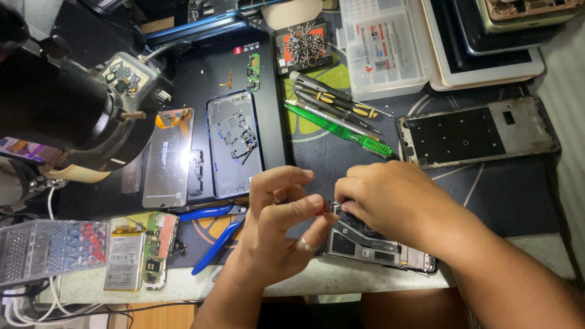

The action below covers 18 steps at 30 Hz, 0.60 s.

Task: The person uses a screwdriver to remove screws from a disassembled smartphone, then uses tweezers to lift and reposition internal components. The person also uses a soldering iron to work on the phone's circuit board.

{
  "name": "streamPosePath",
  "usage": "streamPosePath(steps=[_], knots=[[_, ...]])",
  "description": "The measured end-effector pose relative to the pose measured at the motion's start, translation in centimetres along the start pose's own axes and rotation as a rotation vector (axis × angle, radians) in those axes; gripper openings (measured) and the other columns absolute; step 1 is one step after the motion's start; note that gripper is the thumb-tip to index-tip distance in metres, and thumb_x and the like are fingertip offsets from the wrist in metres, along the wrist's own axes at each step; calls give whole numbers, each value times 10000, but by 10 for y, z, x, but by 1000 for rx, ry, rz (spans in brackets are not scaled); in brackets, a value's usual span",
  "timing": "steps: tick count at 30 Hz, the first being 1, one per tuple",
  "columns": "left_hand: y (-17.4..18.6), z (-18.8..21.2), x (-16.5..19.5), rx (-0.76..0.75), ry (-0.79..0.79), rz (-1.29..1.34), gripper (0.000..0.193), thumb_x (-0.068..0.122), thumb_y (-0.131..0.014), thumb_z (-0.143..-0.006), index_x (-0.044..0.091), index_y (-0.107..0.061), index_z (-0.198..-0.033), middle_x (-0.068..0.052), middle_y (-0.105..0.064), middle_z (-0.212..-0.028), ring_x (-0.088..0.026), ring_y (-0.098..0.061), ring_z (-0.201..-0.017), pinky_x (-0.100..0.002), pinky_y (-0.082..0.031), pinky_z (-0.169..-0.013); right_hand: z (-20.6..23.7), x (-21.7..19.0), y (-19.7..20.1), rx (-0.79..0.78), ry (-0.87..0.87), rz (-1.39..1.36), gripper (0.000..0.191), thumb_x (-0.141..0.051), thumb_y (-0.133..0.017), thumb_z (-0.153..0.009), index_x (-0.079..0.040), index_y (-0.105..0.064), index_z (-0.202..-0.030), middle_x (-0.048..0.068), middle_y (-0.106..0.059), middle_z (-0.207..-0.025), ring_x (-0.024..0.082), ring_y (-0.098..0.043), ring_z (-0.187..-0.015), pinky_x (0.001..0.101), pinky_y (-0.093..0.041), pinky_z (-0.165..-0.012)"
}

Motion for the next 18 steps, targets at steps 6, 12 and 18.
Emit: streamPosePath(steps=[6,12,18], knots=[[1,0,1,1,-12,47,547,-85,-809,-940,128,-488,-1328,-176,-472,-1427,-110,-615,-827,-241,-563,-727,-1,1,-2,-20,-5,-40,184,-296,-717,-850,-173,-730,-985,68,-704,-909,309,-689,-829,450,-532,-709],[1,-2,2,-24,-23,76,554,-141,-719,-943,97,-455,-1368,-213,-442,-1457,-238,-721,-1038,-316,-646,-859,-1,1,-2,-7,15,-48,173,-263,-683,-839,-164,-722,-975,73,-704,-905,320,-687,-832,463,-526,-700],[2,-3,4,0,-68,-13,553,-110,-742,-902,101,-459,-1327,-209,-422,-1418,-277,-666,-1049,-370,-592,-907,0,0,-2,-8,-21,-14,169,-315,-701,-862,-199,-735,-981,46,-713,-912,309,-694,-828,466,-524,-693]])
Point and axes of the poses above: each hand's wrist, its own z-axis away from the middle knuckle, its own y-axis out of the back of the hand, x = y × z, the point moved 4 cm from there along -z, towards the middle knuckle
